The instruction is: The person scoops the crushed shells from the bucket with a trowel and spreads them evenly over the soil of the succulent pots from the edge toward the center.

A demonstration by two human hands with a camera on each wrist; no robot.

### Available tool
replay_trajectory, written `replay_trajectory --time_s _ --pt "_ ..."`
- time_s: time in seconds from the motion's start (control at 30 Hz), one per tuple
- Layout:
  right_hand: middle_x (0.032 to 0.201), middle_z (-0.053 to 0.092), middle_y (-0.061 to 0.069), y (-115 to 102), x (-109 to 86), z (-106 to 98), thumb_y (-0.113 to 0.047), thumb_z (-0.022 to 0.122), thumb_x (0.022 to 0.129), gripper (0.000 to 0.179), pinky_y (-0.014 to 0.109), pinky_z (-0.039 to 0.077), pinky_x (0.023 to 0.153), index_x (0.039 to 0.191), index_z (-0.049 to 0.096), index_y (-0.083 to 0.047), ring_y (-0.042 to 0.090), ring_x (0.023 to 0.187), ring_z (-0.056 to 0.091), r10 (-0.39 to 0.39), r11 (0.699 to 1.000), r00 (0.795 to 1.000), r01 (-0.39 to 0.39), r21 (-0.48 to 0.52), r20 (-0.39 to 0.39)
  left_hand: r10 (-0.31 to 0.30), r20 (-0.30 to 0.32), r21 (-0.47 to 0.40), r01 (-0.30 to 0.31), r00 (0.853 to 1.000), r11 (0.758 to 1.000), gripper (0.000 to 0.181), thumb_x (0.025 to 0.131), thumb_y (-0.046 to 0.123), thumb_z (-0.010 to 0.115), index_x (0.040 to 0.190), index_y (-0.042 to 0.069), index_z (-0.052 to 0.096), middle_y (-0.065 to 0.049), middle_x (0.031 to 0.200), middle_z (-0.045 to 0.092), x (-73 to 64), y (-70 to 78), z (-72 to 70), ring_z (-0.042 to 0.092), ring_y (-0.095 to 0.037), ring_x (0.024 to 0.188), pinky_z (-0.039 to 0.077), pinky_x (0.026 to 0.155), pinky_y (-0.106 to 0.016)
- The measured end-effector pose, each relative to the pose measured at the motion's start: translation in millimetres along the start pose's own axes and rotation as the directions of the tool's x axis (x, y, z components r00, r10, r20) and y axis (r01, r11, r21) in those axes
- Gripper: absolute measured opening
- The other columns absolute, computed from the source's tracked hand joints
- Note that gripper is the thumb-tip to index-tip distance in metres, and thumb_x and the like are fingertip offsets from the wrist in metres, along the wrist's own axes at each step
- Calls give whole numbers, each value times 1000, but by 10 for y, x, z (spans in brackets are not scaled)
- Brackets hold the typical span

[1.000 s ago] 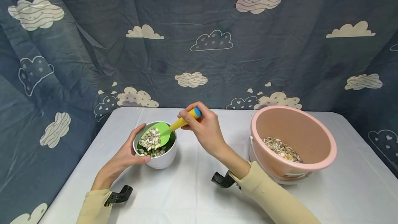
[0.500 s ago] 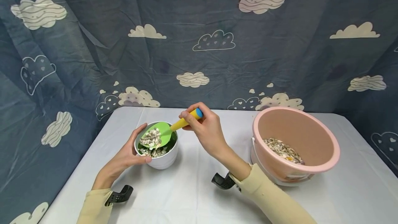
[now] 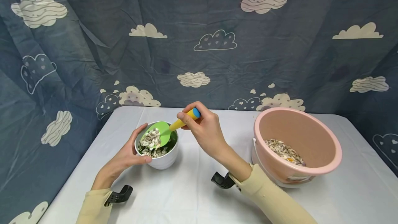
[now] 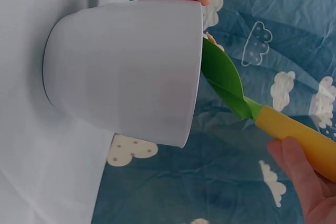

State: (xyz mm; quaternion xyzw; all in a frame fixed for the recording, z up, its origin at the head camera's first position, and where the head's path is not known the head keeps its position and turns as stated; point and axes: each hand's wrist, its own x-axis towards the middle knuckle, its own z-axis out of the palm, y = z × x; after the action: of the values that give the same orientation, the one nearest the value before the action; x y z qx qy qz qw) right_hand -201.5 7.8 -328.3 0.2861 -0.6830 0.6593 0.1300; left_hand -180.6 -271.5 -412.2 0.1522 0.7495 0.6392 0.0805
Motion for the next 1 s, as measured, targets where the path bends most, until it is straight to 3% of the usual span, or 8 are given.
replay_trajectory --time_s 0.33,0.57,0.8,1.0 --pt "93 69 9 60 41 -31 -22 68 93 19 35 58 68 99 62 -5 22 81 71 13 999 1000 -13 37 -3 -4 -3 10 4 1000 1000 108 73 8 84 157 19 18 -11 156 18 2 0 -1 26 -34 135 37 99 -22" --pt "98 70 18 163 96 -81 -21 67 95 24 38 58 70 101 60 1 28 87 71 132 984 991 -130 121 -10 8 19 -20 -7 1000 1000 108 74 8 83 157 16 14 -10 158 11 7 -8 0 21 -35 138 37 99 -21" --pt "104 69 19 205 111 -187 -22 70 93 32 39 57 76 108 55 2 28 93 70 315 930 948 -318 184 48 11 37 -62 -9 999 998 108 76 9 83 158 23 14 -9 159 4 -8 -5 -11 16 -37 140 37 99 -21" --pt "111 67 22 205 104 -249 -5 66 93 28 38 55 82 114 48 1 30 102 67 400 886 909 -416 205 115 11 36 -52 -9 999 999 108 76 8 82 158 22 14 -9 160 5 -7 -3 -23 17 -36 140 36 99 -20"
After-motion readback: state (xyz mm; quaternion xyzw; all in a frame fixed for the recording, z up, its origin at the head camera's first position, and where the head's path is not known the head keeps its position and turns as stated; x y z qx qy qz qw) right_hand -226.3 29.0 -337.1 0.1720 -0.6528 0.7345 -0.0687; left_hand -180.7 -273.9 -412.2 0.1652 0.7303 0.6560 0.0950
